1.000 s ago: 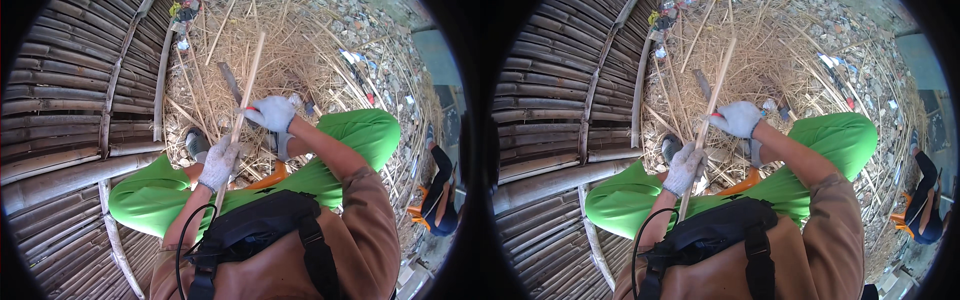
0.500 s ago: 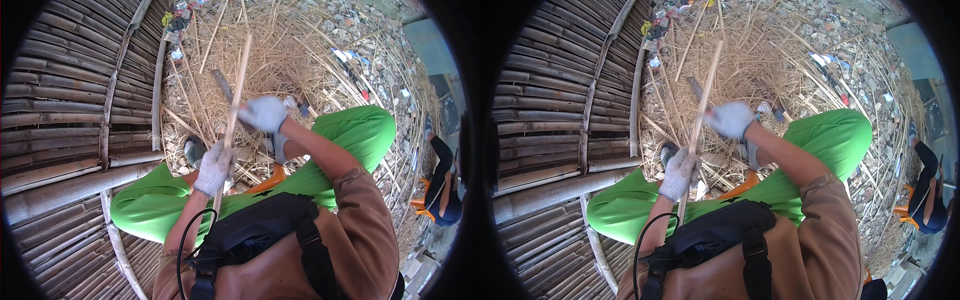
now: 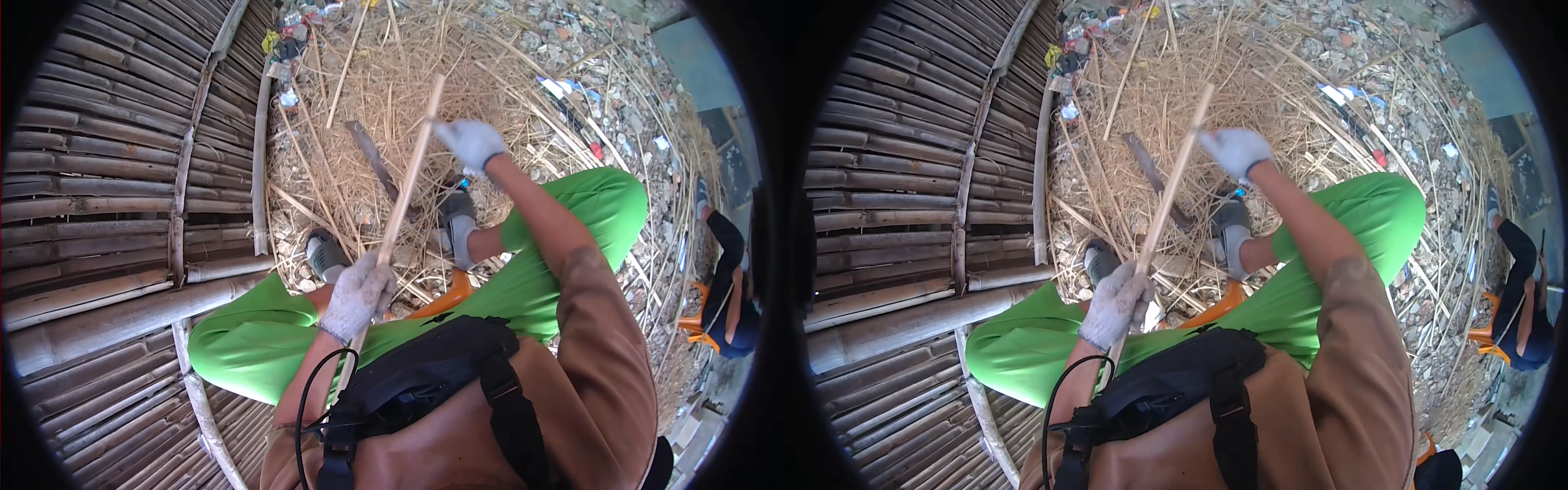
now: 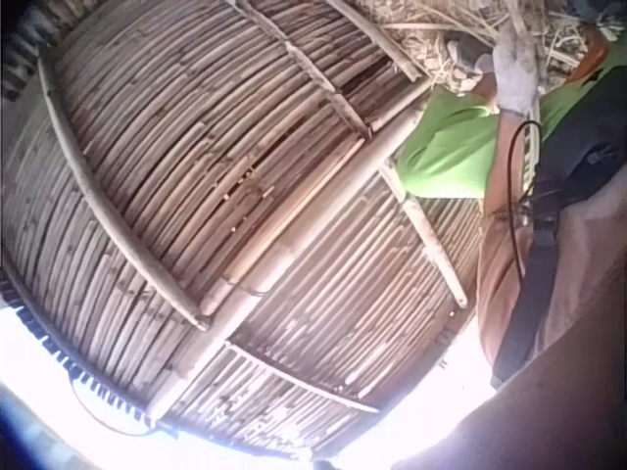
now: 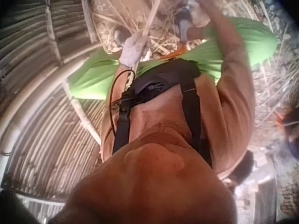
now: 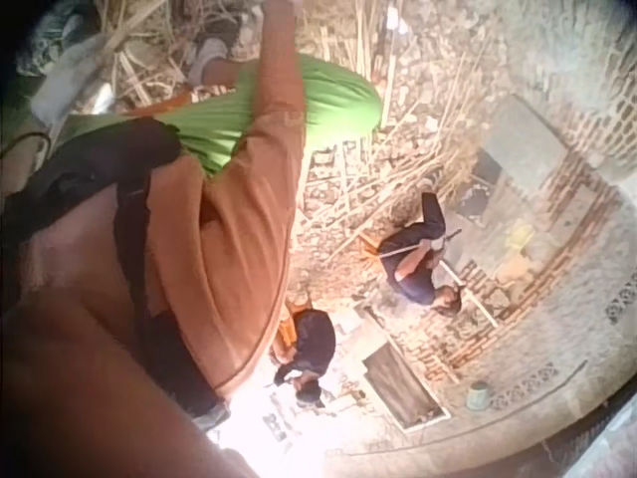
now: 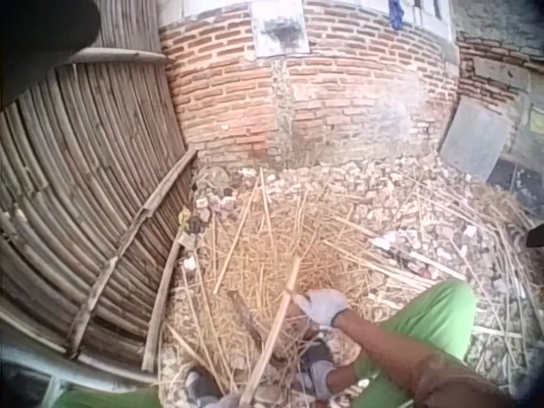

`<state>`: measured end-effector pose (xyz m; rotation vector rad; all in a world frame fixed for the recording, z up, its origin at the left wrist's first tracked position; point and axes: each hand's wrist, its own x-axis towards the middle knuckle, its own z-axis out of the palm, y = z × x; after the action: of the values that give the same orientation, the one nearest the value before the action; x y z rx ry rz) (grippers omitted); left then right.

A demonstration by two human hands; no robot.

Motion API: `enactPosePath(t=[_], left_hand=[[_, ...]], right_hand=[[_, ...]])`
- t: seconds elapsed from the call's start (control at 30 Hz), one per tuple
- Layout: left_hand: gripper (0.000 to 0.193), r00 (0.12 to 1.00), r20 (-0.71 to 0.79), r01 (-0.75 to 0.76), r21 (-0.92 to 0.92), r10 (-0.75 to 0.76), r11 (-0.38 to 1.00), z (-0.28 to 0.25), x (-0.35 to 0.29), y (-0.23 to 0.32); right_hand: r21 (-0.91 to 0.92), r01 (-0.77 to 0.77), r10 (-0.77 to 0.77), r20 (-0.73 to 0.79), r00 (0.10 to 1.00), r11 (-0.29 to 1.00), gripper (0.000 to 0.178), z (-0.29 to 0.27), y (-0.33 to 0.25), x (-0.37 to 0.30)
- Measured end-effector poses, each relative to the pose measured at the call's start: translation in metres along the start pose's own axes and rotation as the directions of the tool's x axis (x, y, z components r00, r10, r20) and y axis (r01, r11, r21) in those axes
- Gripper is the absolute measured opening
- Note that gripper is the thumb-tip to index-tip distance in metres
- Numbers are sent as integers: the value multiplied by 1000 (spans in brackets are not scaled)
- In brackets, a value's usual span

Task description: The person uses a knife to shave and smooth a thin strip of bamboo by hand. They hold the strip with one gloved hand and scrape the knife along the length of the bamboo repeatedly, occasionally turning it over to work on different sides.

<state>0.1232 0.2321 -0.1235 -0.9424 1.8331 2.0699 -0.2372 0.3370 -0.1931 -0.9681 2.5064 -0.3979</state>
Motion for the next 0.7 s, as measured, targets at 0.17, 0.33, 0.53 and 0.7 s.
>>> enactPosePath(t=[0.17,0.33,0.53,0.7], left_hand=[[33,992,-21,-125,-22,125,992,-9,-20,24],[45,983,-8,-183,39,184,982,-18,-47,75],[41,946,-88,-311,32,313,950,-17,-61,85],[42,970,-53,-243,-128,238,962,-13,-76,65]], right_hand=[[219,-64,116,-233,966,974,77,-35,0,16],[571,242,-98,-271,958,784,72,-64,-82,-28],[724,191,-187,-87,978,663,69,-107,-171,-35],[653,236,-256,-67,964,719,63,-153,-167,-8]])
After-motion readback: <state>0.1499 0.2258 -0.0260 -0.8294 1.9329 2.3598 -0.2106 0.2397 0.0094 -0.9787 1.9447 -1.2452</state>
